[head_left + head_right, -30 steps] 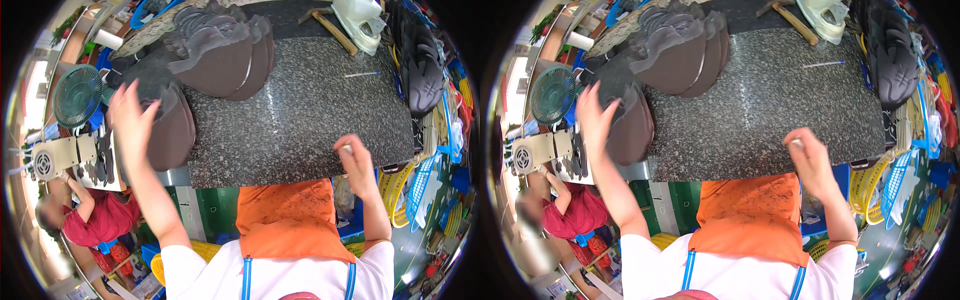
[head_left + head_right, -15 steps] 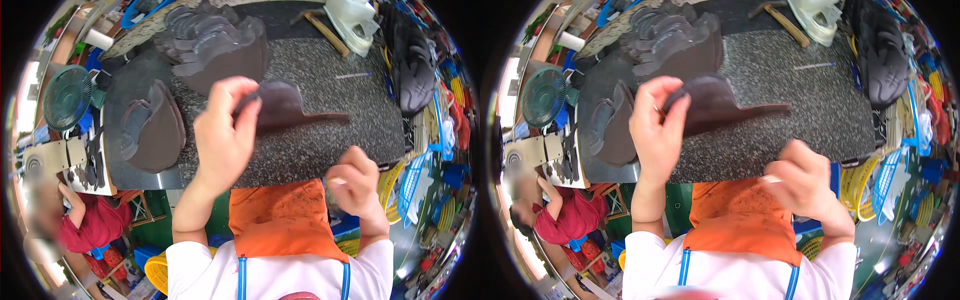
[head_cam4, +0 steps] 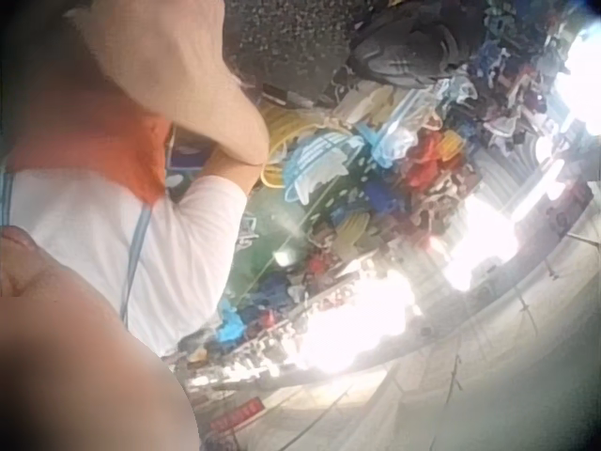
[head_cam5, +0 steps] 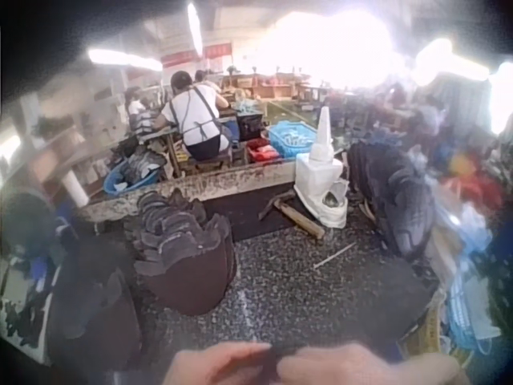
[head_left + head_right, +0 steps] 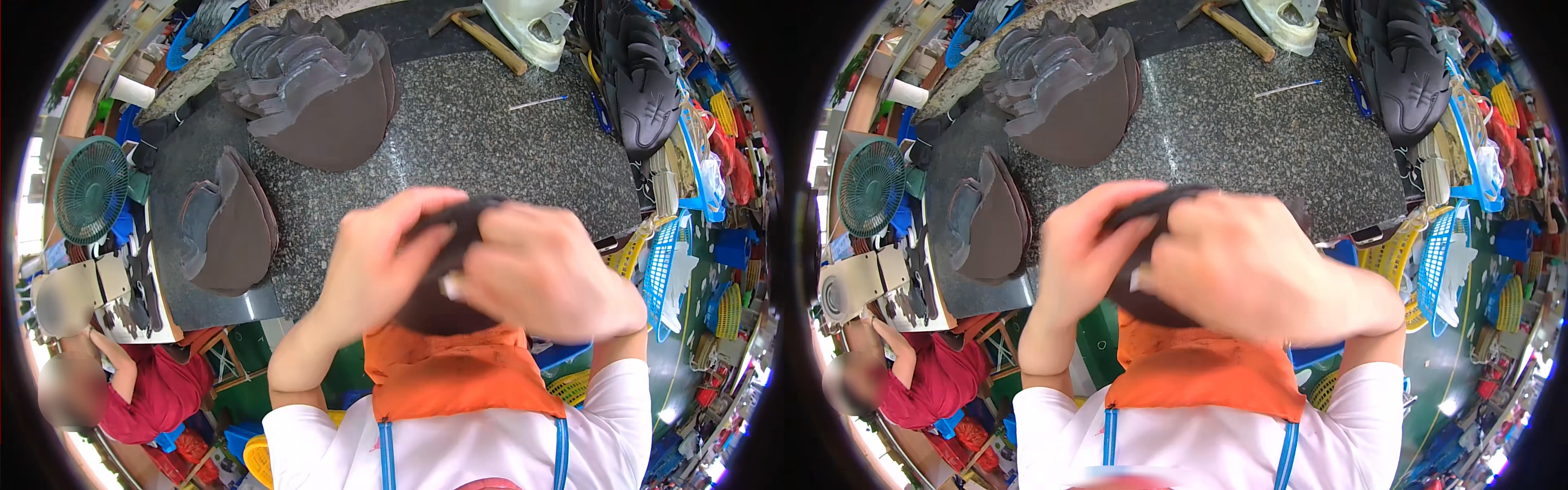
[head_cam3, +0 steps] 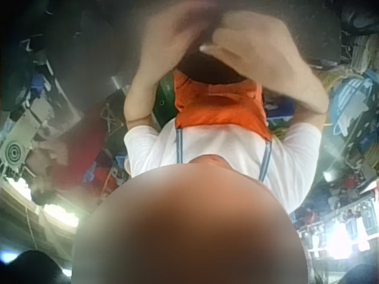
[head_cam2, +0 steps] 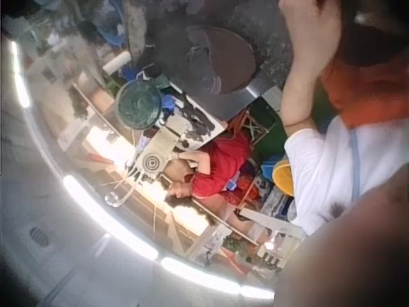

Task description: Applying adhesive and assembling shoe upper components at a manufacturing workstation.

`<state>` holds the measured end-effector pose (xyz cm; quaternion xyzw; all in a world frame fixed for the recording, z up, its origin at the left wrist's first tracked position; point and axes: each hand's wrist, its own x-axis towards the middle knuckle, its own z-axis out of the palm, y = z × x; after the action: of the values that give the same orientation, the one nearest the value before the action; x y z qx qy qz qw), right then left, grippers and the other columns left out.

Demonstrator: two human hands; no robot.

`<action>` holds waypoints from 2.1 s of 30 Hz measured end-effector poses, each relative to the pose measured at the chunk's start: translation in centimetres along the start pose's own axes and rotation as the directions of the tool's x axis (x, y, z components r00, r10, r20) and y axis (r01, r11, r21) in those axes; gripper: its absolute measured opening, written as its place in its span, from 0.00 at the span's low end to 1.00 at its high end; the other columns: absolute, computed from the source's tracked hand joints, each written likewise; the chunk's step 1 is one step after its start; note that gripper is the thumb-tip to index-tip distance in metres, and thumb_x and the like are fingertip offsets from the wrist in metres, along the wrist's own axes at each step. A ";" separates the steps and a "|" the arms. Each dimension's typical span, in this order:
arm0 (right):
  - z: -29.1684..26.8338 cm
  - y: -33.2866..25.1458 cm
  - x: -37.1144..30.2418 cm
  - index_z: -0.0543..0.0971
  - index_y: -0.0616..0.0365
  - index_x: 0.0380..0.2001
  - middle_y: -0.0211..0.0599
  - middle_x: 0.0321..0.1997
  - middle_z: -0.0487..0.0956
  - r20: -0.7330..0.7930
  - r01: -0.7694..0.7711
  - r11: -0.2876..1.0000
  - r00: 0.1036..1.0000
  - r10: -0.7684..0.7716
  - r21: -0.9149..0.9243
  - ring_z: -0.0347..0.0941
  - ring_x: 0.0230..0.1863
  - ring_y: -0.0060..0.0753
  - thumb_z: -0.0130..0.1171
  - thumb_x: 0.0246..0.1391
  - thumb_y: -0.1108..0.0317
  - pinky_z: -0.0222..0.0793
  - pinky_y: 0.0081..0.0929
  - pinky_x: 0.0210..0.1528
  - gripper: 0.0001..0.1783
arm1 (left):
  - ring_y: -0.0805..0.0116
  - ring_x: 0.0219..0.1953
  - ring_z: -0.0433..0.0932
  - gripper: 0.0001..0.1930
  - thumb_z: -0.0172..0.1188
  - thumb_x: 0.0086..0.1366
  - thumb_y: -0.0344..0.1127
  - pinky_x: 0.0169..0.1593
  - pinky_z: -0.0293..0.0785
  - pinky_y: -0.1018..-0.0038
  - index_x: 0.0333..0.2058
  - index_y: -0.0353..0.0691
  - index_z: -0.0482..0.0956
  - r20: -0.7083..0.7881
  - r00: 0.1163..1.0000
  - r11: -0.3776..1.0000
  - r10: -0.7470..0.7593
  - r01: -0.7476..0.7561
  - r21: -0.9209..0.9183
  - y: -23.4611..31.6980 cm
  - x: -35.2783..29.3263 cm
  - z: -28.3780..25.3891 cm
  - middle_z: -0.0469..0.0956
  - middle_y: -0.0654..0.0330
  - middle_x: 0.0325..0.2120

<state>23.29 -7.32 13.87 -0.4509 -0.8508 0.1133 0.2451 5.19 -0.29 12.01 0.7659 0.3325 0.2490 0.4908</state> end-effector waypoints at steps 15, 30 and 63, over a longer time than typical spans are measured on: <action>4.6 4.2 -0.9 0.78 0.59 0.19 0.40 0.20 0.76 0.015 -0.380 0.916 0.924 0.381 0.130 0.75 0.23 0.46 0.66 0.45 0.62 0.70 0.37 0.27 0.12 | 0.49 0.46 0.80 0.24 0.53 0.65 0.24 0.48 0.75 0.66 0.61 0.35 0.66 0.113 0.992 0.990 0.062 -0.076 0.119 -7.3 -1.0 2.0 0.78 0.42 0.45; 7.8 3.3 -3.4 0.76 0.55 0.45 0.32 0.29 0.76 -0.309 -0.305 0.952 0.909 0.279 -0.038 0.74 0.31 0.39 0.71 0.42 0.60 0.68 0.36 0.40 0.26 | 0.53 0.43 0.83 0.20 0.54 0.64 0.21 0.42 0.79 0.68 0.55 0.36 0.72 -0.079 0.970 0.949 0.230 -0.206 0.238 -7.0 -2.0 1.8 0.80 0.49 0.46; 7.6 10.9 1.0 0.77 0.61 0.32 0.46 0.31 0.78 -0.119 -0.515 0.773 0.799 0.589 0.370 0.76 0.36 0.51 0.62 0.47 0.70 0.71 0.38 0.37 0.09 | 0.51 0.57 0.67 0.18 0.55 0.54 0.30 0.57 0.64 0.58 0.45 0.42 0.80 0.198 0.878 0.543 0.437 -0.433 0.720 -9.4 -1.1 6.9 0.67 0.53 0.58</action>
<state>26.65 -0.14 3.19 -0.6460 -0.6154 0.2644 0.3661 6.88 -2.33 0.66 0.9551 0.2056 0.2059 0.0554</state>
